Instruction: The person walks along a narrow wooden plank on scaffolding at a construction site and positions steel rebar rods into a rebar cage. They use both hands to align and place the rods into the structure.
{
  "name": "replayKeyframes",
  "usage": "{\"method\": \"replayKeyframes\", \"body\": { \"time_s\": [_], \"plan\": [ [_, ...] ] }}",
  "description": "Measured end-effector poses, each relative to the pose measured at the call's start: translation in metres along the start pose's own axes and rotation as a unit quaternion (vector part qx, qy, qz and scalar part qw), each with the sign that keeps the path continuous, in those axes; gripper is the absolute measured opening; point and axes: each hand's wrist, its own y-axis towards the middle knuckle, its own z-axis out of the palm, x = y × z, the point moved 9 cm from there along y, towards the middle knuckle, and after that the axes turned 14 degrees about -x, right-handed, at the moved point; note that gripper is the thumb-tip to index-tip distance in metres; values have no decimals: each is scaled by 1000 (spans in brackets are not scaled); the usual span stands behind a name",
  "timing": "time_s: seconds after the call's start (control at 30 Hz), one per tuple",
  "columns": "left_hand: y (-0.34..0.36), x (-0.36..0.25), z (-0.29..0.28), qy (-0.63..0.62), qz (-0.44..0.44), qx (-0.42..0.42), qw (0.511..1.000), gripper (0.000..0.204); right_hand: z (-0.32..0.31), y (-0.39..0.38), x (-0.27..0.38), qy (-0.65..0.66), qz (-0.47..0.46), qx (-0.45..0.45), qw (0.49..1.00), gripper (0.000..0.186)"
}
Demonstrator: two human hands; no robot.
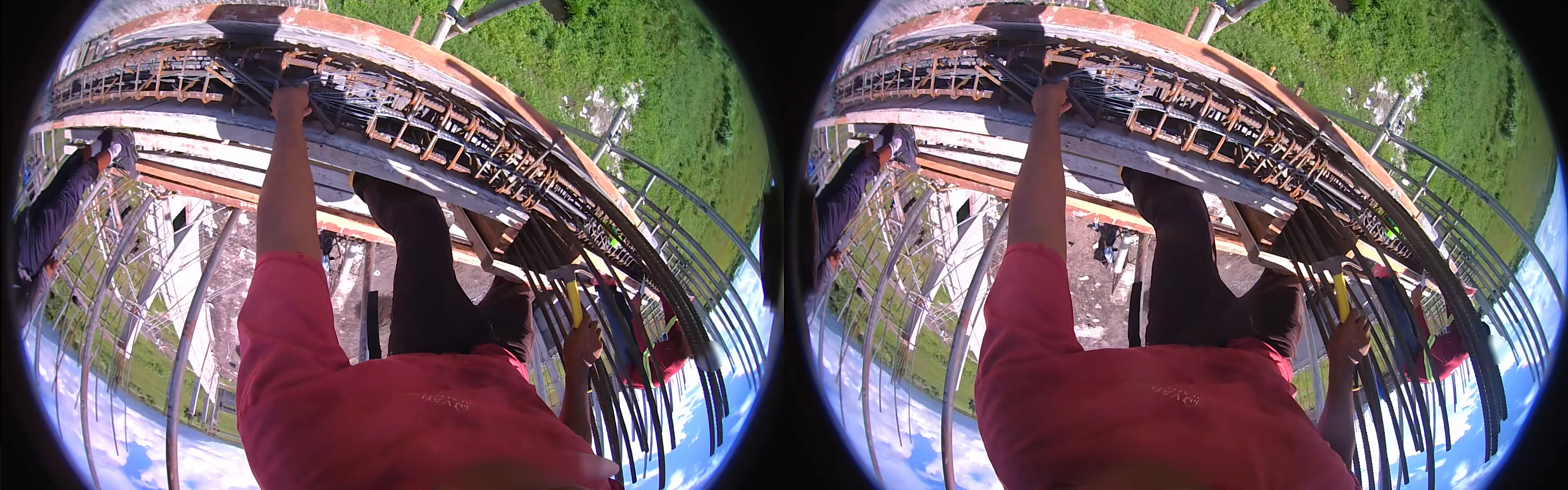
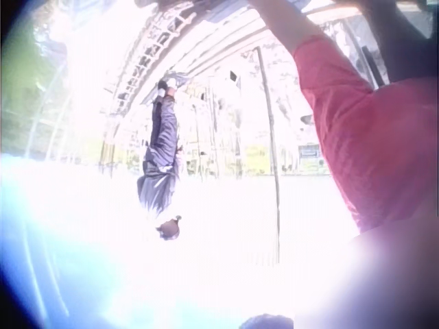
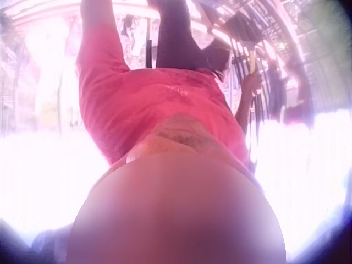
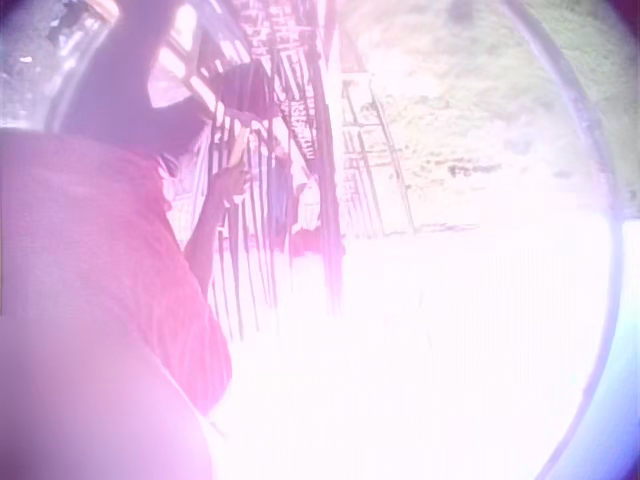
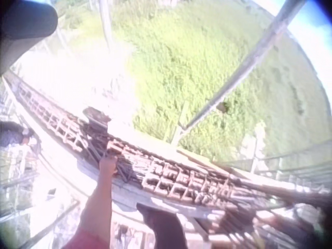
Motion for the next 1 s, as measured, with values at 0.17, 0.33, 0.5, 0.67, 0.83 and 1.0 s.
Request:
{"method": "replayKeyframes", "body": {
  "time_s": [0.17,0.33,0.5,0.67,0.83,1.0],
  "plan": [
    [21,8,18,4,39,36,999,46,3,1,-1,-17,3,19,1000,38],
    [27,0,12,131,116,-11,985,43,2,1,1,-56,-3,-6,998,36],
    [16,11,22,72,51,77,993,44,5,2,-2,-21,13,-9,1000,33],
    [18,24,23,146,70,61,985,65,3,1,-5,-9,17,-25,1000,28],
    [11,6,34,357,293,19,887,93,2,0,-5,8,5,-43,999,19],
    [-36,-8,48,374,347,93,855,99,1,-3,-7,22,13,-81,996,15]
  ]
}}
